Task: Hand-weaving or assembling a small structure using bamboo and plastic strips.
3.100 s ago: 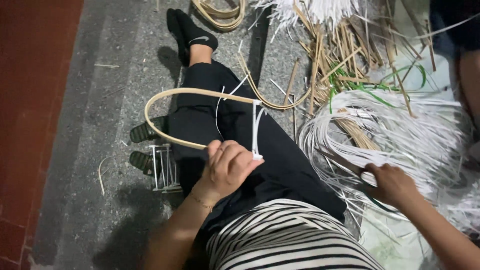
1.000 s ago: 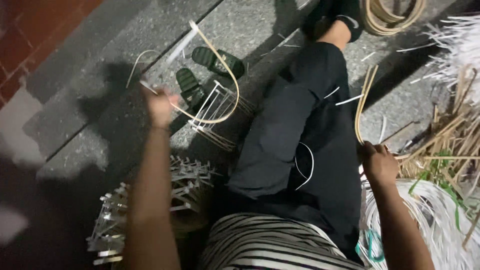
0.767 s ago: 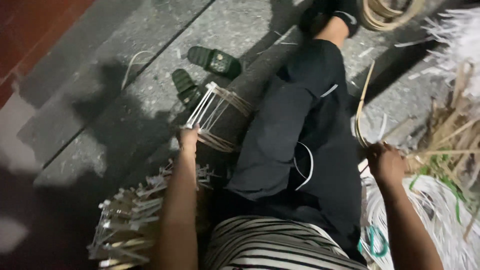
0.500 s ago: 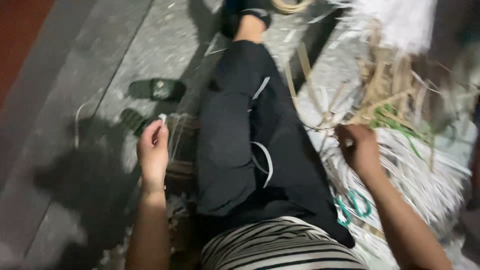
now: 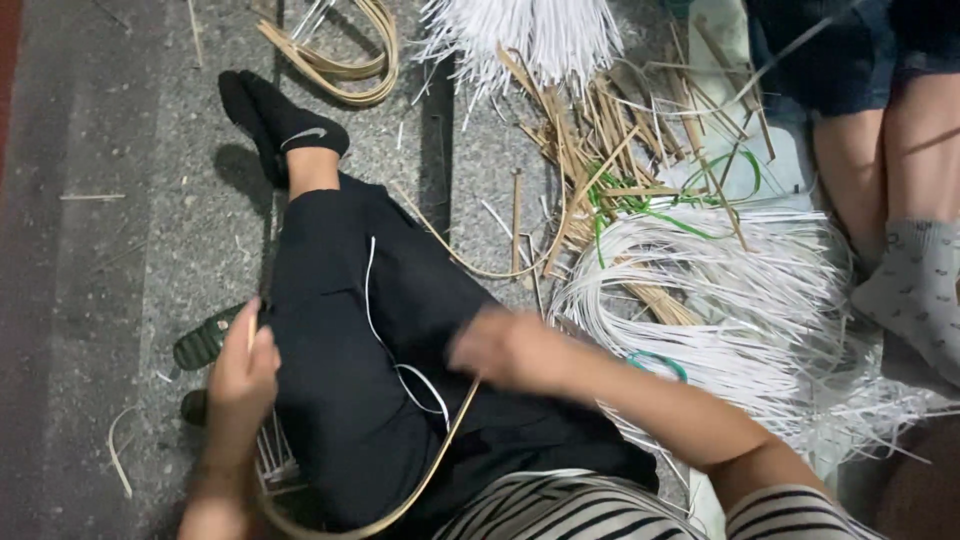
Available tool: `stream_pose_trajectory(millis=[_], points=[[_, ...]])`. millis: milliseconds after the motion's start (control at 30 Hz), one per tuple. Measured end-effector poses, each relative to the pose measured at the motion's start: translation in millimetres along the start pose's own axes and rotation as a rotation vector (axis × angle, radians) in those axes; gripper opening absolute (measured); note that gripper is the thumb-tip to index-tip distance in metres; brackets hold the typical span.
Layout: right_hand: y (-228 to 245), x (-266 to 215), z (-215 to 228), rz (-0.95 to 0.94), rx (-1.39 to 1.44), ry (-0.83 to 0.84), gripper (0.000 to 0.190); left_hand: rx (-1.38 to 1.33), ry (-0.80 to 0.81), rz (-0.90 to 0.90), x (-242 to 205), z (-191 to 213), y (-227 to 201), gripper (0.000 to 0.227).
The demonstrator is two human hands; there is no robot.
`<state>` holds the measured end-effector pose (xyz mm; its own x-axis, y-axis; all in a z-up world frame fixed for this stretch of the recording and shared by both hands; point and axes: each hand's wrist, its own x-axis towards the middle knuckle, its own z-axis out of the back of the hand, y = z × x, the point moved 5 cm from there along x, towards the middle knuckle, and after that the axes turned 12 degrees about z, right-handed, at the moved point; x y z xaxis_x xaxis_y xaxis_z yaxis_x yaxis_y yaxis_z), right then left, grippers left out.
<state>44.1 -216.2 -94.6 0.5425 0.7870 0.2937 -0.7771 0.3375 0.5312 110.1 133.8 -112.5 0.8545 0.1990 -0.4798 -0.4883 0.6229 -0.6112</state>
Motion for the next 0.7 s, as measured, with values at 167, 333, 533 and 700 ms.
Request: stream_pose_trajectory(millis=[167,333,533,700], points=[[-253,-171,30,-0.856,-0.028,-0.525,0.025,0.112,-0.042,-0.014,-33,-2,-22,0.052],[-320,-241,75,-1.071,-0.278,-0.627,0.019,0.151,0.045,0.005,-18,-7,-12,0.048],[-353,-234,92,-0.973,-0.411,-0.62,0.014,0.356,0.253,0.312,-19,-26,-13,0.047],[-382,-216,113,-1.062,-0.552,-0.558,0.018,0.382,-0.016,-0.155,-33,-27,-26,0.039]])
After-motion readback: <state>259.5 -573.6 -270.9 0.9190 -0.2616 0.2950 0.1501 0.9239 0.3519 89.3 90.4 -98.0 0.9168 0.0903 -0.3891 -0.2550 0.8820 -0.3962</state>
